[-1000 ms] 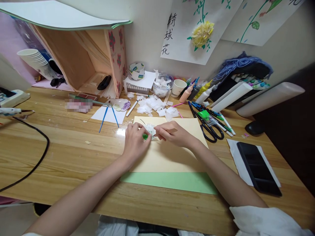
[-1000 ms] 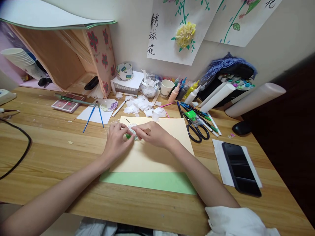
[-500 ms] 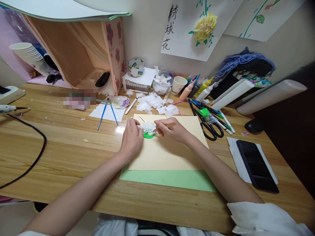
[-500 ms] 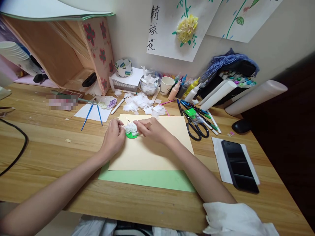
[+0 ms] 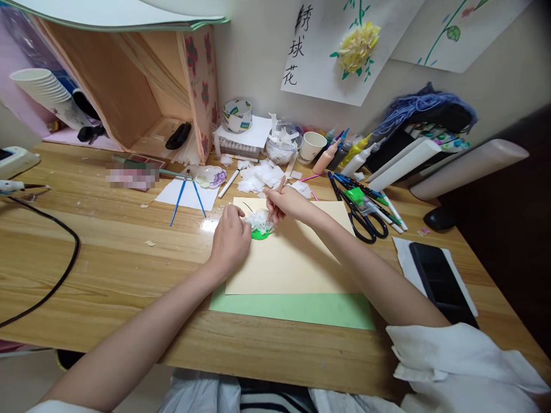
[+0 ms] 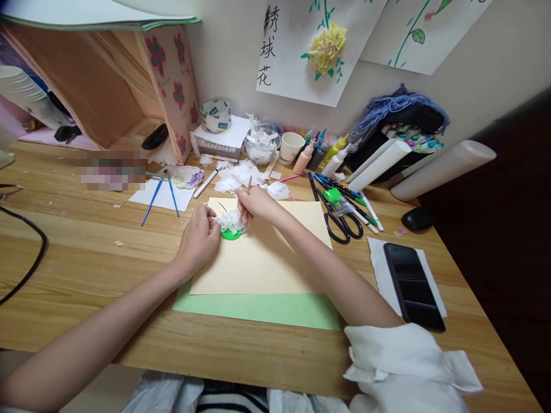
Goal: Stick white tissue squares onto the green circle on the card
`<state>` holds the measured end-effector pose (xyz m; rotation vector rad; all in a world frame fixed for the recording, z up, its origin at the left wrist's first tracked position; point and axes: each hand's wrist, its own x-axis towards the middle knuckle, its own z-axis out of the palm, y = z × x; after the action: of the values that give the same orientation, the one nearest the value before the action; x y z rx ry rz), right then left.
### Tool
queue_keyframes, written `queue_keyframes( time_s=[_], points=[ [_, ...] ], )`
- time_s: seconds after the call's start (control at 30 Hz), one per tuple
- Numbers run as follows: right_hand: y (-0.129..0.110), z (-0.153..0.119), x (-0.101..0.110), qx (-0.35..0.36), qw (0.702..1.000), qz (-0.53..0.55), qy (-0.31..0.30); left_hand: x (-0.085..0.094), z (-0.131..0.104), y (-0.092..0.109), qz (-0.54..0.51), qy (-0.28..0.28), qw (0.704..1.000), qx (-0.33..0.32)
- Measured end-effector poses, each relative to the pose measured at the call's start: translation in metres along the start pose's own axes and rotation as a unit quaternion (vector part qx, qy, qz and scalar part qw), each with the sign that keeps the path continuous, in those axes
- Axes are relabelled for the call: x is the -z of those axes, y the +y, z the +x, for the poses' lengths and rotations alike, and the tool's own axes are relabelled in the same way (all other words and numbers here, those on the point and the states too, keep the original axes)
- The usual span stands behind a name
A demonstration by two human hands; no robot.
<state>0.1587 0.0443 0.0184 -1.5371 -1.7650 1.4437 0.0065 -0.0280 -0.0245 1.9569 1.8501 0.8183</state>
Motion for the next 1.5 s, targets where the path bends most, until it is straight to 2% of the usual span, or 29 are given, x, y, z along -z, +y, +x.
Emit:
queue_keyframes(
  time_s=[0.07, 0.2, 0.37, 0.6, 1.1, 1.33, 1.5],
  points=[
    [-0.001, -0.006, 0.001, 0.031, 1.0, -0.001, 0.004, 0.0, 0.0, 0.0, 0.002, -0.002, 1.0, 0.001],
    [0.002, -0.032, 0.002, 0.151, 0.987, -0.008, 0.049, 0.0, -0.001, 0.001, 0.005, -0.002, 1.0, -0.002],
    [0.014, -0.06, -0.006, 0.27, 0.955, -0.107, 0.053, 0.0, -0.001, 0.001, 0.011, -0.004, 1.0, -0.001],
    [0.037, -0.066, -0.021, 0.367, 0.899, -0.232, 0.062, -0.001, -0.001, 0.001, 0.015, -0.003, 1.0, -0.007],
    [0.044, -0.064, -0.017, 0.38, 0.883, -0.26, 0.087, -0.002, -0.001, 0.0, 0.013, 0.003, 1.0, -0.014],
    [0.04, -0.06, -0.016, 0.356, 0.894, -0.255, 0.093, -0.002, -0.001, 0.0, 0.007, 0.005, 1.0, -0.014],
    [0.035, -0.062, -0.015, 0.334, 0.913, -0.206, 0.111, -0.003, -0.001, -0.001, 0.005, 0.008, 1.0, -0.015]
  ],
)
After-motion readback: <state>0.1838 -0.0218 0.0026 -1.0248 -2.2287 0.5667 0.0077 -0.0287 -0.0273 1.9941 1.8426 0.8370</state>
